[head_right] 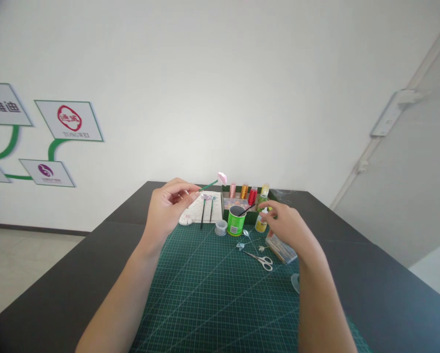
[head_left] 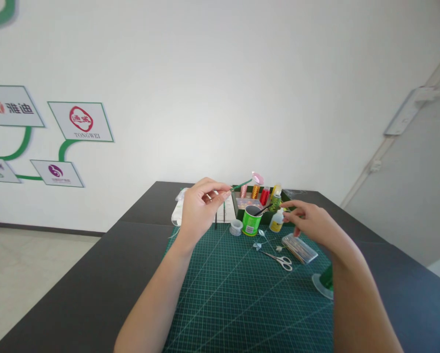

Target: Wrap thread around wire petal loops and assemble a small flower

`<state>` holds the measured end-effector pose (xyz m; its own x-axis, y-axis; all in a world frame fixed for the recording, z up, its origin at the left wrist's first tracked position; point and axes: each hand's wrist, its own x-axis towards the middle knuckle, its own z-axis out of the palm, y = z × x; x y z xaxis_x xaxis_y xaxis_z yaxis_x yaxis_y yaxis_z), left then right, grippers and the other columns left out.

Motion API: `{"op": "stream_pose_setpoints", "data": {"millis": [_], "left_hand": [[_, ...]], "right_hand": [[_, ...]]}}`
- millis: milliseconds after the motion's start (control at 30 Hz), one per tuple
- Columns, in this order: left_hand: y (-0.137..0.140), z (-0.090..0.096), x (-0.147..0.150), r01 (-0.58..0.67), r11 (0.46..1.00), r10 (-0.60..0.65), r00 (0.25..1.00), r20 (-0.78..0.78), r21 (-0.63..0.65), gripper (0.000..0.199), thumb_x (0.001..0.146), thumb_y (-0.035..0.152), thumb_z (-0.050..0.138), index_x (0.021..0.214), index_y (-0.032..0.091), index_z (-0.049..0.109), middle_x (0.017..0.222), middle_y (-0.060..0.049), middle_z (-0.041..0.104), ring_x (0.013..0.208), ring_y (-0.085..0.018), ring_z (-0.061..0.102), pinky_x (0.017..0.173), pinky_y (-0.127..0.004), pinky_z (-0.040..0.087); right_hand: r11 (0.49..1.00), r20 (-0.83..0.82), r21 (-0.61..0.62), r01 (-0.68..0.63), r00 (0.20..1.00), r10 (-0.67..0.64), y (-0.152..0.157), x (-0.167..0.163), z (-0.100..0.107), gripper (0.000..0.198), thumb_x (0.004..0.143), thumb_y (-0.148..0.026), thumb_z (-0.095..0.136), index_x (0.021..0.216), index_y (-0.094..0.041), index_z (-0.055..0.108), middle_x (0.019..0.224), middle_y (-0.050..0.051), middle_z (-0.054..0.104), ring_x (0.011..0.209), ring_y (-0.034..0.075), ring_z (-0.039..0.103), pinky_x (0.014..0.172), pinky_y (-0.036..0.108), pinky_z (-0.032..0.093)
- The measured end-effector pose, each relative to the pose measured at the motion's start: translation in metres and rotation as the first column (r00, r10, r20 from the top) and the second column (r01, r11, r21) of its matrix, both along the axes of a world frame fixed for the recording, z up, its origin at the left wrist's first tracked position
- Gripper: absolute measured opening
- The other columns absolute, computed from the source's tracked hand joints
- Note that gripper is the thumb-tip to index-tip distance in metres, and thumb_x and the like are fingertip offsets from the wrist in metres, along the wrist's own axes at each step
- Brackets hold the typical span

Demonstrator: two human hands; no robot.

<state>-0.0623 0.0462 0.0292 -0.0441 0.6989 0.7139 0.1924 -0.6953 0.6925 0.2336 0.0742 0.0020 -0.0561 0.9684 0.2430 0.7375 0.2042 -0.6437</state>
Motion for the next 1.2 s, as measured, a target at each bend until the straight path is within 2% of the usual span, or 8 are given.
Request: {"op": "stream_pose_setpoints", "data": {"millis": [133, 200, 333, 433, 500, 567, 933, 1200], "left_hand": [[-0.005, 0.001, 0.006, -0.004, 1.000, 0.006, 0.999, -0.048, 0.029, 0.007, 0.085, 0.018, 0.073, 0.084, 0.021, 0.080, 0.079, -0.003, 0.069, 0.066, -0.012, 0.055, 0.057, -0.025, 0.043], [-0.007, 0.000, 0.008, -0.003, 0.999, 0.006, 0.997, -0.076, 0.037, 0.007, 0.086, 0.019, 0.073, 0.085, 0.021, 0.080, 0.079, -0.003, 0.069, 0.065, -0.012, 0.055, 0.057, -0.025, 0.043], [-0.011, 0.000, 0.010, -0.013, 0.998, 0.020, 0.991, -0.130, 0.053, 0.009, 0.090, 0.021, 0.072, 0.088, 0.021, 0.080, 0.081, -0.003, 0.068, 0.065, -0.012, 0.055, 0.058, -0.026, 0.042], [-0.013, 0.001, 0.011, -0.032, 0.997, 0.044, 0.986, -0.158, 0.074, 0.010, 0.091, 0.020, 0.071, 0.090, 0.022, 0.080, 0.082, -0.003, 0.068, 0.067, -0.013, 0.056, 0.059, -0.026, 0.043], [-0.014, 0.001, 0.010, -0.050, 0.996, 0.063, 0.983, -0.171, 0.080, 0.009, 0.091, 0.020, 0.072, 0.090, 0.022, 0.080, 0.083, -0.003, 0.069, 0.068, -0.013, 0.056, 0.059, -0.027, 0.043], [-0.014, 0.002, 0.010, -0.060, 0.995, 0.073, 0.982, -0.177, 0.081, 0.009, 0.091, 0.021, 0.072, 0.090, 0.022, 0.080, 0.083, -0.003, 0.069, 0.068, -0.013, 0.056, 0.060, -0.027, 0.043], [-0.013, 0.000, 0.010, -0.008, 0.998, 0.020, 0.977, -0.213, 0.057, 0.009, 0.092, 0.023, 0.070, 0.091, 0.022, 0.079, 0.081, -0.003, 0.067, 0.070, -0.013, 0.056, 0.059, -0.025, 0.042], [-0.015, 0.004, 0.008, -0.020, 0.998, 0.035, 0.970, -0.242, 0.063, 0.012, 0.090, 0.015, 0.066, 0.088, 0.019, 0.077, 0.080, -0.002, 0.069, 0.069, -0.013, 0.058, 0.061, -0.026, 0.043]], "right_hand": [[0.990, -0.100, 0.141, -0.028, 0.994, 0.042, -0.024, -0.035, 0.009, 0.029, 0.092, -0.035, 0.063, 0.115, -0.020, 0.074, 0.095, 0.007, 0.081, 0.044, 0.014, 0.065, 0.056, 0.032, 0.054], [0.980, -0.228, 0.124, -0.156, 0.956, 0.181, -0.038, -0.057, 0.014, 0.043, 0.095, -0.043, 0.062, 0.131, -0.020, 0.069, 0.109, 0.011, 0.080, 0.046, 0.012, 0.064, 0.049, 0.029, 0.053], [0.898, -0.441, 0.079, -0.433, 0.793, 0.421, -0.058, -0.091, 0.017, 0.065, 0.096, -0.048, 0.062, 0.154, -0.021, 0.049, 0.145, 0.021, 0.062, 0.059, 0.013, 0.070, 0.035, 0.022, 0.042], [0.882, -0.516, 0.085, -0.463, 0.737, 0.437, -0.064, -0.101, 0.016, 0.071, 0.097, -0.050, 0.062, 0.157, -0.017, 0.045, 0.106, 0.013, 0.077, 0.058, 0.014, 0.069, 0.035, 0.020, 0.042], [0.891, -0.523, 0.103, -0.442, 0.738, 0.426, -0.064, -0.101, 0.015, 0.066, 0.098, -0.049, 0.060, 0.154, -0.015, 0.051, 0.067, 0.000, 0.068, 0.045, 0.011, 0.058, 0.035, 0.020, 0.040], [0.902, -0.496, 0.137, -0.409, 0.760, 0.420, -0.065, -0.099, 0.015, 0.058, 0.100, -0.047, 0.058, 0.148, -0.014, 0.058, 0.049, -0.007, 0.053, 0.036, 0.008, 0.045, 0.036, 0.020, 0.036], [0.919, -0.221, 0.257, -0.300, 0.907, 0.358, -0.069, -0.092, 0.021, 0.044, 0.102, -0.034, 0.052, 0.135, -0.013, 0.071, 0.047, -0.008, 0.034, 0.042, 0.009, 0.029, 0.043, 0.024, 0.021], [0.926, -0.062, 0.203, -0.319, 0.939, 0.337, -0.075, -0.083, 0.024, 0.043, 0.101, -0.033, 0.050, 0.129, -0.015, 0.076, 0.055, -0.004, 0.042, 0.049, 0.010, 0.027, 0.046, 0.025, 0.021]]}}
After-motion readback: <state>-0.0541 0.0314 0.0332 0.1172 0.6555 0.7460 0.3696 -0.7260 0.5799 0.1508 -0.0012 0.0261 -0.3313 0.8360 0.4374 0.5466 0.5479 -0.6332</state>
